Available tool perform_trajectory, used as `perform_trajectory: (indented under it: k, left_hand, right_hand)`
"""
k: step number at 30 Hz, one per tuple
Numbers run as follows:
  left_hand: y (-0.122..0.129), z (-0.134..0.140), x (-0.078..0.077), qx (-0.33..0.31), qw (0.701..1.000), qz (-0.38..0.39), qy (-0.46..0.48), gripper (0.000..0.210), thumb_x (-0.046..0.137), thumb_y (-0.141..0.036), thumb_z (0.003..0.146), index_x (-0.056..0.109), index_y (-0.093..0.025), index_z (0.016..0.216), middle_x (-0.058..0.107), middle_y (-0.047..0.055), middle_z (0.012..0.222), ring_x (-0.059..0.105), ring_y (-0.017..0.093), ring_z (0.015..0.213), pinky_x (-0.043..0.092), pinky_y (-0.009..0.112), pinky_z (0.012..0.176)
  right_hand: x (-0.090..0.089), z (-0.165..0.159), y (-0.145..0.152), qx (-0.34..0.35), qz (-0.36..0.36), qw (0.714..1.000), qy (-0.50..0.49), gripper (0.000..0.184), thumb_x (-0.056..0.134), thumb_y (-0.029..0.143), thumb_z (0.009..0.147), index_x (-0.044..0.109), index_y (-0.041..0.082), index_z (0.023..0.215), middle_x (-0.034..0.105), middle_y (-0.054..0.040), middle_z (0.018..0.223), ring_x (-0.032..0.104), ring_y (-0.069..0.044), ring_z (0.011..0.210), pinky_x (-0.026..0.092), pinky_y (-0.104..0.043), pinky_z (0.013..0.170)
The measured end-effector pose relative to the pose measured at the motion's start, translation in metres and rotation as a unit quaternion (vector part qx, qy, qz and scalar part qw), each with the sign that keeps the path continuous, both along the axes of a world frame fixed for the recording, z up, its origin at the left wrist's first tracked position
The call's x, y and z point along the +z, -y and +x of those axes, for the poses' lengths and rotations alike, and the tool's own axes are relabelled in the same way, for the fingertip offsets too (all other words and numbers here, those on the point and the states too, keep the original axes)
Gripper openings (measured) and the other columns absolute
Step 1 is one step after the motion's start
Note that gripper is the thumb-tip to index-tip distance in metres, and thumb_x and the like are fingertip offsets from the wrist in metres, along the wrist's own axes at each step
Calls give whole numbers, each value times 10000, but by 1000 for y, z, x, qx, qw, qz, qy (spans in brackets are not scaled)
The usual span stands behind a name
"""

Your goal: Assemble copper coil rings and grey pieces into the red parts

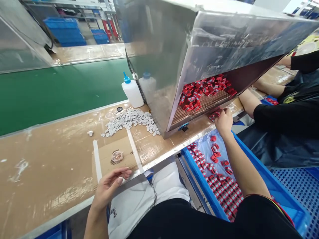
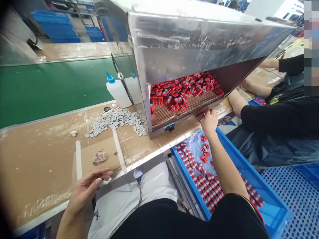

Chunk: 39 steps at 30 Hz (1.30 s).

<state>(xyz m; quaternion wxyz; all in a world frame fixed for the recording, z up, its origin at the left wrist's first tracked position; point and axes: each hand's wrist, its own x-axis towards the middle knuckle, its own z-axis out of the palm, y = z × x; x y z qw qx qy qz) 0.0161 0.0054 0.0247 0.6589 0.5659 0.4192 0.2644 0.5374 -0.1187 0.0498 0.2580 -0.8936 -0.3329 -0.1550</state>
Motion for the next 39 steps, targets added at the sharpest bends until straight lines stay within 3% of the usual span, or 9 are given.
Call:
perform_trajectory:
  k: [5, 9, 16, 19, 23, 27, 32, 35, 39]
  left_hand:
    - [-1, 6, 3, 14, 1000, 5, -2, 489, 869, -559, 656, 793, -159, 925, 801, 125, 844, 748, 263, 793, 632, 345, 746]
    - [1, 8, 3, 24, 1000, 10, 6, 519, 875, -581, 631, 790, -144, 897, 801, 134, 837, 747, 255, 769, 629, 337, 733]
    - [1, 4, 1, -4, 1000, 15, 24, 461, 848, -532, 707, 781, -141, 941, 805, 141, 888, 751, 259, 807, 629, 347, 759]
    - [-1, 0, -2, -45, 998, 22, 41, 395, 834, -472, 754, 784, -146, 972, 804, 137, 913, 756, 258, 832, 631, 352, 788]
    - [7, 4, 0, -105, 989, 71, 71, 293, 761, -410, 847, 778, -152, 986, 800, 133, 914, 766, 252, 853, 633, 338, 782]
    - [23, 30, 5, -170, 966, 171, 97, 283, 688, -301, 918, 727, -167, 1164, 774, 144, 1071, 746, 195, 840, 615, 297, 770]
    - [24, 48, 0, -147, 946, 269, 110, 523, 761, -319, 873, 609, -208, 1361, 710, 150, 1255, 724, 208, 996, 586, 313, 877]
    - [17, 27, -6, -110, 946, 291, 87, 360, 753, -322, 879, 706, -176, 1205, 764, 124, 1096, 721, 216, 1003, 566, 315, 903]
    - [11, -11, -14, -38, 972, 229, 42, 317, 755, -319, 867, 730, -154, 1137, 780, 120, 1075, 739, 217, 981, 569, 305, 894]
  right_hand:
    - [43, 10, -59, 95, -28, 995, 26, 488, 538, 97, 863, 570, 164, 1345, 548, -201, 1381, 596, -333, 1197, 473, -463, 1006]
    - [72, 12, -99, 99, -75, 992, -3, 443, 566, 69, 893, 603, 99, 1334, 606, -212, 1349, 583, -299, 1237, 439, -417, 1027]
    - [86, -1, -74, 20, 13, 1000, -19, 332, 702, 186, 862, 698, -12, 1129, 682, -275, 1151, 642, -251, 1014, 450, -395, 916]
    - [77, -28, -35, -4, 175, 980, -96, 182, 763, 151, 775, 740, 81, 942, 722, -175, 943, 638, -201, 791, 491, -364, 789]
    - [44, -113, 13, 123, 305, 908, -261, 197, 761, 280, 787, 737, 175, 952, 733, -70, 821, 643, -174, 686, 527, -334, 693]
    - [11, -218, 24, 223, 247, 836, -436, 299, 796, 438, 789, 729, 244, 1007, 779, -60, 958, 727, -209, 836, 593, -373, 774]
    - [-12, -307, -1, 346, 133, 733, -571, 347, 738, 520, 852, 687, 245, 1057, 786, -66, 979, 751, -227, 892, 623, -384, 804]
    - [-20, -327, -21, 399, 83, 721, -561, 377, 667, 524, 909, 631, 238, 1151, 774, -68, 957, 746, -218, 850, 619, -364, 758]
    - [-29, -335, -61, 436, 75, 771, -457, 431, 639, 482, 922, 584, 220, 1259, 746, -88, 1024, 702, -190, 758, 592, -357, 707]
